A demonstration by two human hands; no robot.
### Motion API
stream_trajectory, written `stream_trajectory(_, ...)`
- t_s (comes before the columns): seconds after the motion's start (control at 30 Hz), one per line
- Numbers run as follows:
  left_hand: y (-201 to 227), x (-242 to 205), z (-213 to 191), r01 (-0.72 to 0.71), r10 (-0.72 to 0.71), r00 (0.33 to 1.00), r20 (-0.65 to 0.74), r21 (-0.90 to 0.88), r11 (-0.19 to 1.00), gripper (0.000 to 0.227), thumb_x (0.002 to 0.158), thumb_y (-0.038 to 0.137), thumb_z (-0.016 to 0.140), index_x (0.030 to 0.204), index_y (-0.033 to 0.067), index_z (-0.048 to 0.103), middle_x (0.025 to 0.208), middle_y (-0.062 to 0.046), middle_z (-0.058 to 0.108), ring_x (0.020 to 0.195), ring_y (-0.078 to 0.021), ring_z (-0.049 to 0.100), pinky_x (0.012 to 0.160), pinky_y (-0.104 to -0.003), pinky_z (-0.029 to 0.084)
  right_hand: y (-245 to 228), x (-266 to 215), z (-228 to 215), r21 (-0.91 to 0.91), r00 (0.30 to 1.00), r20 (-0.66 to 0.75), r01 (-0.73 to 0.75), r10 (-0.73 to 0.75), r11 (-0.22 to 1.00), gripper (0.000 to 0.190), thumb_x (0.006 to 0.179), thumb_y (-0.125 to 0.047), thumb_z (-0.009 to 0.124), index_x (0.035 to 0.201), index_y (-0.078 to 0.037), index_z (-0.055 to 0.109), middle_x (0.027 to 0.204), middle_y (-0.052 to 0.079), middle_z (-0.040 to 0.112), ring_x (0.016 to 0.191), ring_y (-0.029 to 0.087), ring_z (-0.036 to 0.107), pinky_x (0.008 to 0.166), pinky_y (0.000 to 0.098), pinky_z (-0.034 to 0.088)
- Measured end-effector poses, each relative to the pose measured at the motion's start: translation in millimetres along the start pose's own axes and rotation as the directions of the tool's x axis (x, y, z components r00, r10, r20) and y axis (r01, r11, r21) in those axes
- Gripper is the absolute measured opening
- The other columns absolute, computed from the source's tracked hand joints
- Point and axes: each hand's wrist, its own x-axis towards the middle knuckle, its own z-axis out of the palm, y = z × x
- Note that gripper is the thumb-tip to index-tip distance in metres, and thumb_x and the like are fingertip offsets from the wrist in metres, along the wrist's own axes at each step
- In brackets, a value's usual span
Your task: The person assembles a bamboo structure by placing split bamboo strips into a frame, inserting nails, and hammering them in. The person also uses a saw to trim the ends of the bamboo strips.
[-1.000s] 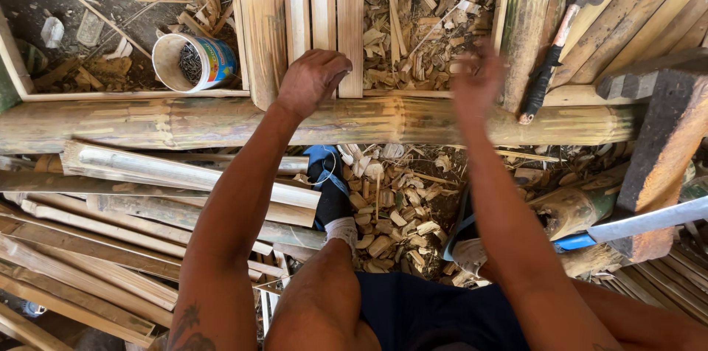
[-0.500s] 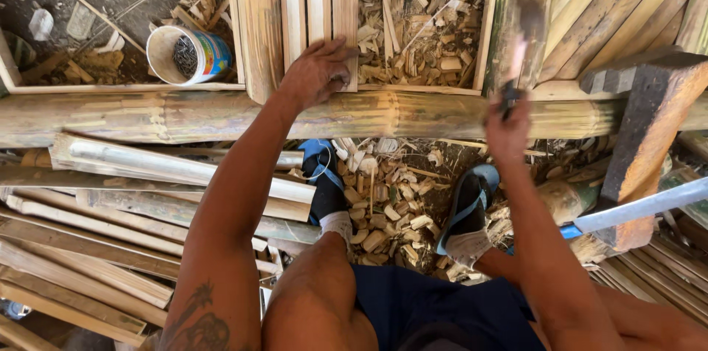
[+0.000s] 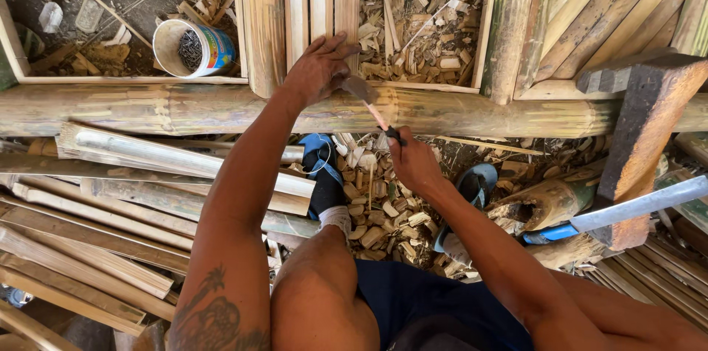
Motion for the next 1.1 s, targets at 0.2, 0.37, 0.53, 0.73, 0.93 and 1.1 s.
stream_trajectory(0.2,-2,-2,2,0.006,-0.007,1.0,0.025,0.051,0.999,0.024,0.08,0.017,0.08,0.104,0.0196,0.077,0.163,0.009,0.04,0.157,-0.02,0.019,0.13,-0.044,0.016,0,-12,8,0.228,0.911,-0.278,0.371,-0.305,0.9,0.029,0.108,-0.024,0.042,0.12,0.002,0.048,0.058,0.016,0.055,0.041,0.029,0.056,0.039,0.0455,0.042)
stream_trajectory(0.37,-2,2,-5,0.024,-0.028,0.997,0.077,0.053,0.998,0.022,0.088,0.014,0.075,0.109,0.0188,0.074,0.163,0.008,0.041,0.157,-0.0201,0.022,0.129,-0.044,0.017,10,3,21,0.131,0.993,-0.089,0.086,-0.075,0.988,0.028,0.113,-0.03,0.038,0.113,-0.002,0.044,0.056,0.012,0.053,0.04,0.027,0.053,0.039,0.0414,0.042)
stream_trajectory(0.53,-3,4,-1,-0.004,0.004,0.999,-0.036,-0.002,1.0,0.054,0.095,0.004,0.062,0.143,0.026,0.054,0.159,0.006,0.047,0.153,-0.0223,0.03,0.128,-0.045,0.019,24,0,40,0.252,0.912,-0.318,0.346,-0.26,0.904,0.04,0.109,-0.032,0.038,0.128,0.003,0.041,0.058,0.011,0.054,0.042,0.025,0.055,0.038,0.0396,0.042)
stream_trajectory(0.73,4,9,-11,0.075,-0.076,0.995,0.058,0.016,0.997,0.056,0.097,0.01,0.059,0.149,0.0261,0.044,0.158,0.005,0.045,0.152,-0.0183,0.03,0.128,-0.043,0.02,32,9,60,0.299,0.983,-0.177,0.092,-0.04,0.95,0.026,0.114,-0.028,0.039,0.113,-0.004,0.047,0.063,0.007,0.055,0.049,0.019,0.054,0.045,0.0381,0.046)
stream_trajectory(0.93,8,-1,-9,0.064,-0.067,0.996,0.061,0.052,0.997,0.053,0.099,0.013,0.057,0.149,0.0256,0.043,0.159,0.005,0.044,0.15,-0.0185,0.032,0.125,-0.042,0.021,34,4,78,0.163,0.923,-0.342,0.246,-0.179,0.956,0.032,0.113,-0.027,0.032,0.126,-0.001,0.046,0.079,0.011,0.059,0.055,0.016,0.054,0.043,0.0303,0.047)
stream_trajectory(1.1,1,7,-13,0.076,-0.08,0.994,0.075,0.056,0.996,0.051,0.101,0.014,0.057,0.149,0.0274,0.044,0.161,0.004,0.043,0.15,-0.0178,0.034,0.126,-0.041,0.022,35,13,76,0.376,0.876,-0.442,0.377,-0.193,0.847,0.025,0.118,-0.029,0.034,0.117,-0.007,0.046,0.069,0.006,0.053,0.051,0.014,0.052,0.04,0.0324,0.045)
